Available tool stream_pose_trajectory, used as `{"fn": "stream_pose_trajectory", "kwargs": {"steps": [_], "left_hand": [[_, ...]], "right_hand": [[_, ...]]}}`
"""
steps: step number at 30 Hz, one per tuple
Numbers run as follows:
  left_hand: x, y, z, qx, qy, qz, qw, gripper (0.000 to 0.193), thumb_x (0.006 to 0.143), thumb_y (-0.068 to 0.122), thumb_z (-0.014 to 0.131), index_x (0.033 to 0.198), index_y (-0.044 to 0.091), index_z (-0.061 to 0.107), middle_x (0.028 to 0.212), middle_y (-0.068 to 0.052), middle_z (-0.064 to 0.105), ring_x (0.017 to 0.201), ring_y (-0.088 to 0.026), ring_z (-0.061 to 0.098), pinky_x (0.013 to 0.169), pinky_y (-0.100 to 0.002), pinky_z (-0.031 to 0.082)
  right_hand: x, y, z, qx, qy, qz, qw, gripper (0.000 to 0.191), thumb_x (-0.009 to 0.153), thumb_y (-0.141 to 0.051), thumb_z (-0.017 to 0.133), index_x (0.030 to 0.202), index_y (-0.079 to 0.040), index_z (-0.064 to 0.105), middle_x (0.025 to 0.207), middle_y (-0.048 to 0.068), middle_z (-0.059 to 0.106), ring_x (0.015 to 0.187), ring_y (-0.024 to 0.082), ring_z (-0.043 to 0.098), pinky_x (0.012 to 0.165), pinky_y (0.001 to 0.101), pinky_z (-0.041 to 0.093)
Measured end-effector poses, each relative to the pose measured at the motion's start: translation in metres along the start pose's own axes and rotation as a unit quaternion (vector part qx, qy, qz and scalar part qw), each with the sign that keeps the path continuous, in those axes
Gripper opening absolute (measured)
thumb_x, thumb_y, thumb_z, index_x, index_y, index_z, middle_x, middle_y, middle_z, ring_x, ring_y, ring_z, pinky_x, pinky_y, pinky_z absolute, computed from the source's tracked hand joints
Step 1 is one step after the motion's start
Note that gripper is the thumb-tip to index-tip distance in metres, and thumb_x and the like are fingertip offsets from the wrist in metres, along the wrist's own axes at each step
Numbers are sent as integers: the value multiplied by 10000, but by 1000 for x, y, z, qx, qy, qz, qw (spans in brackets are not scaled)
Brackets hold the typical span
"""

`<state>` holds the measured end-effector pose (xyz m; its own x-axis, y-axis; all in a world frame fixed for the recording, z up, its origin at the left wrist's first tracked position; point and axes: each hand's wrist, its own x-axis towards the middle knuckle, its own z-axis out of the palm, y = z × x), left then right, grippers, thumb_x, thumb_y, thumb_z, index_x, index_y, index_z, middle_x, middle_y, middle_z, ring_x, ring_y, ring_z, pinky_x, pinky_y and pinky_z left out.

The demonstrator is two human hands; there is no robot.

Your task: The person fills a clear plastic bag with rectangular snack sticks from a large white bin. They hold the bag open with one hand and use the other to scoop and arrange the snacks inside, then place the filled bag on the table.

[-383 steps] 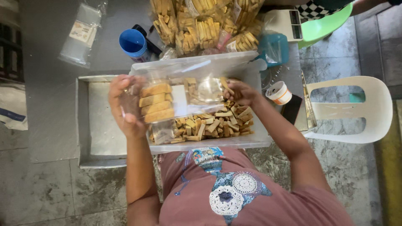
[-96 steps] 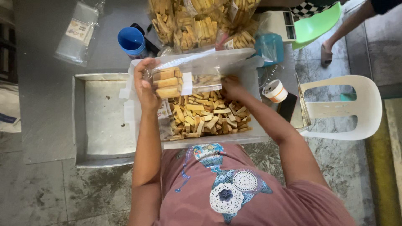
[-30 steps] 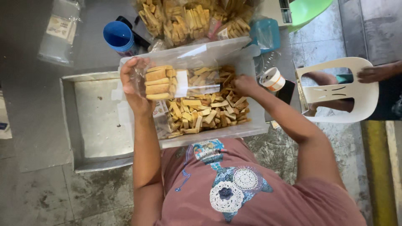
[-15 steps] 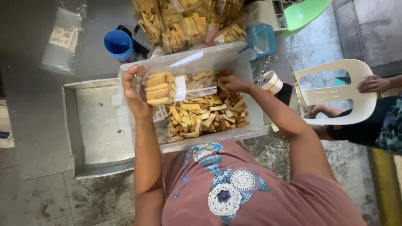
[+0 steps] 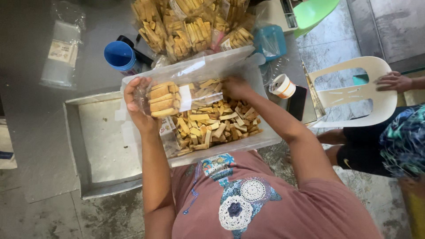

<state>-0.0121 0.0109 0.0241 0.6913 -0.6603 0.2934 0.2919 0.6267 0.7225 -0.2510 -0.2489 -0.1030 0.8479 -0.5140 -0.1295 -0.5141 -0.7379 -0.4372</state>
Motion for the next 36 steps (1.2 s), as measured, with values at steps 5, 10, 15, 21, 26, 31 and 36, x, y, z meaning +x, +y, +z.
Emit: {"fn": "stream_pose_trajectory", "kwargs": {"steps": [5, 10, 15, 21, 26, 31, 36], "left_hand": [[1, -1, 0, 1, 7, -1, 1000, 774, 975, 691, 613, 1434, 82, 476, 1395, -99, 563, 1350, -246, 544, 1197, -460, 458], [2, -2, 2, 12, 2, 8, 1000, 767, 998, 688, 590, 1438, 70, 476, 1403, -94, 549, 1368, -241, 536, 1191, -440, 452], [2, -4, 5, 36, -6, 8, 999, 759, 1006, 688, 574, 1430, 66, 471, 1406, -82, 538, 1365, -236, 532, 1202, -445, 457], [-1, -2, 4, 31, 3, 9, 999, 759, 1008, 685, 576, 1434, 66, 471, 1403, -85, 541, 1367, -238, 532, 1214, -448, 451], [-4, 0, 1, 56, 15, 12, 998, 770, 1008, 700, 556, 1430, 61, 479, 1382, -98, 566, 1353, -240, 544, 1188, -445, 461], [1, -5, 3, 43, 8, 17, 999, 770, 999, 683, 587, 1424, 51, 477, 1382, -93, 547, 1351, -238, 536, 1189, -449, 462], [0, -4, 5, 45, 5, 18, 999, 761, 1004, 676, 594, 1417, 46, 484, 1370, -94, 555, 1340, -236, 546, 1174, -437, 463]], "right_hand": [[7, 9, -10, 167, -4, 72, 983, 229, 921, -241, 740, 1043, -53, 691, 923, 108, 675, 760, 250, 634, 654, 388, 503], [8, 26, -41, 682, -25, 106, 723, 184, 1014, -218, 748, 1079, -83, 644, 883, 34, 625, 699, 123, 577, 586, 269, 453], [5, 12, -27, 261, -17, 144, 954, 227, 900, -244, 790, 973, -44, 714, 913, 139, 701, 768, 272, 640, 656, 399, 511], [8, 3, -3, -134, 9, 53, 989, 220, 837, -249, 735, 981, -86, 769, 1076, 192, 718, 988, 411, 694, 839, 513, 557], [1, 8, -16, 349, -117, 184, 911, 272, 907, -218, 683, 1111, -44, 724, 967, 90, 740, 925, 311, 687, 813, 458, 552], [-23, -5, -30, 720, -167, 206, 641, 281, 944, -201, 635, 1150, -18, 690, 880, 79, 702, 800, 198, 695, 700, 365, 604], [-18, -2, -36, 763, -164, 56, 623, 164, 988, -185, 655, 1011, -24, 645, 1007, 86, 707, 818, 228, 687, 730, 378, 589]]}}
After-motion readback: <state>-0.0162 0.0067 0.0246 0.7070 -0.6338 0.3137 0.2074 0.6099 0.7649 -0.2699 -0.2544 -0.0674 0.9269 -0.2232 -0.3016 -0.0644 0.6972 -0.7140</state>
